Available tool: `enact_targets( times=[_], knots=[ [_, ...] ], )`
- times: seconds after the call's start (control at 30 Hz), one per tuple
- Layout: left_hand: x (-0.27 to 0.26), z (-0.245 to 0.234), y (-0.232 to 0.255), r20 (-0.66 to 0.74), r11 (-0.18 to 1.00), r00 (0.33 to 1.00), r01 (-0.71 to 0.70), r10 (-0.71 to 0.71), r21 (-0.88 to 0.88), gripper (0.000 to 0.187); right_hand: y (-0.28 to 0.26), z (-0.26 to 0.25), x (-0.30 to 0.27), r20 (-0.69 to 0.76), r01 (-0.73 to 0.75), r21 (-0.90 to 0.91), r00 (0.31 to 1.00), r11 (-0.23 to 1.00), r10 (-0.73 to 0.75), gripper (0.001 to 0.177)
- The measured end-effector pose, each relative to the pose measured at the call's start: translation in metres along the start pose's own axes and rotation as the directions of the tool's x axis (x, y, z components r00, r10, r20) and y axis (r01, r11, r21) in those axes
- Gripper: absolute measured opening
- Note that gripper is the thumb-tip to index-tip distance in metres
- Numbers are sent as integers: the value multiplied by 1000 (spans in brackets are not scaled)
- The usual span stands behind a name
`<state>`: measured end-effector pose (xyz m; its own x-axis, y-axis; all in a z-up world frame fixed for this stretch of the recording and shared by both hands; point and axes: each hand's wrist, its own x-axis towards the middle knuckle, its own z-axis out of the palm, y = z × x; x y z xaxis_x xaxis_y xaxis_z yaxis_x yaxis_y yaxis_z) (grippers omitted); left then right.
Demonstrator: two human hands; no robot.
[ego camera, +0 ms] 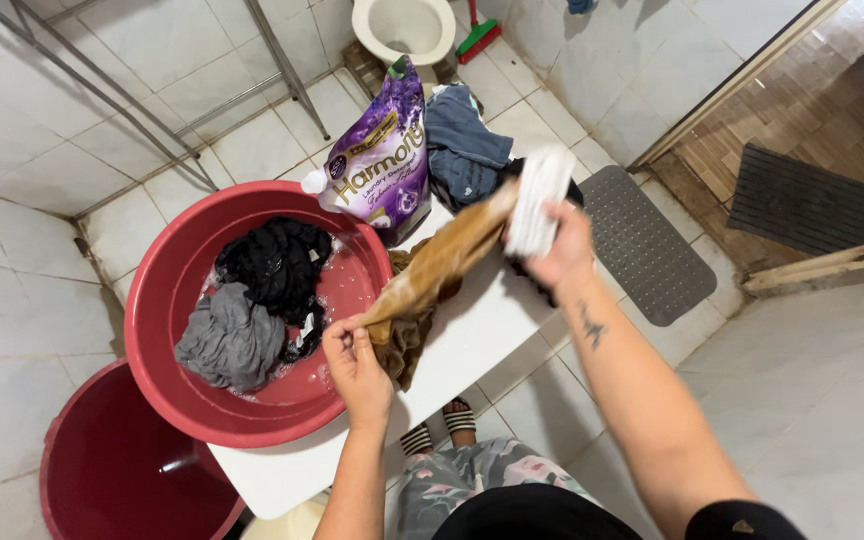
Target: The person hand washes clothes in a red basin, adding liquid detergent and scrubbing a brown garment with a brush. They repeatedly dip the garment into soapy water and continue scrubbing different sections.
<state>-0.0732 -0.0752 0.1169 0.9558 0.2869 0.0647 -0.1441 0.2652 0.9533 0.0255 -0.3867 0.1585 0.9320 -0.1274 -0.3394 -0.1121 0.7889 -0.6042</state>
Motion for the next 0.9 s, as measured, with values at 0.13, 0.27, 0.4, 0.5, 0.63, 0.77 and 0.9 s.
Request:
enact_targets(
  times=[0.13,0.27,0.4,0.5,0.63,0.77,0.9],
  knots=[
    [2,13,14,85,958,989,-142,125,248,8,-61,15,8,248,100,-62,965,993,-81,59],
    [-3,7,11,346,734,911,-391,224,555,13,-42,-42,3,23,168,-446,984,879,-176,49],
    [-31,-7,-29,638,396,769,-572,-46,718,26,25,-128,-28,-214,-138,-932,956,334,-202,57],
    [-60,-19,-63,661,235,732,-622,-164,747,18,73,-168,-64,-234,-187,-948,958,256,-168,63],
    [-71,-30,-90,536,245,806,-483,-251,841,20,126,-153,-99,163,183,-983,926,27,-340,72],
    [-71,-34,-93,503,276,822,-435,-268,857,17,170,-98,-133,356,344,-930,931,-130,-77,63],
    [-70,-55,-78,422,302,842,-328,-336,895,12,177,-66,-130,339,398,-856,914,-330,223,62]
  ],
)
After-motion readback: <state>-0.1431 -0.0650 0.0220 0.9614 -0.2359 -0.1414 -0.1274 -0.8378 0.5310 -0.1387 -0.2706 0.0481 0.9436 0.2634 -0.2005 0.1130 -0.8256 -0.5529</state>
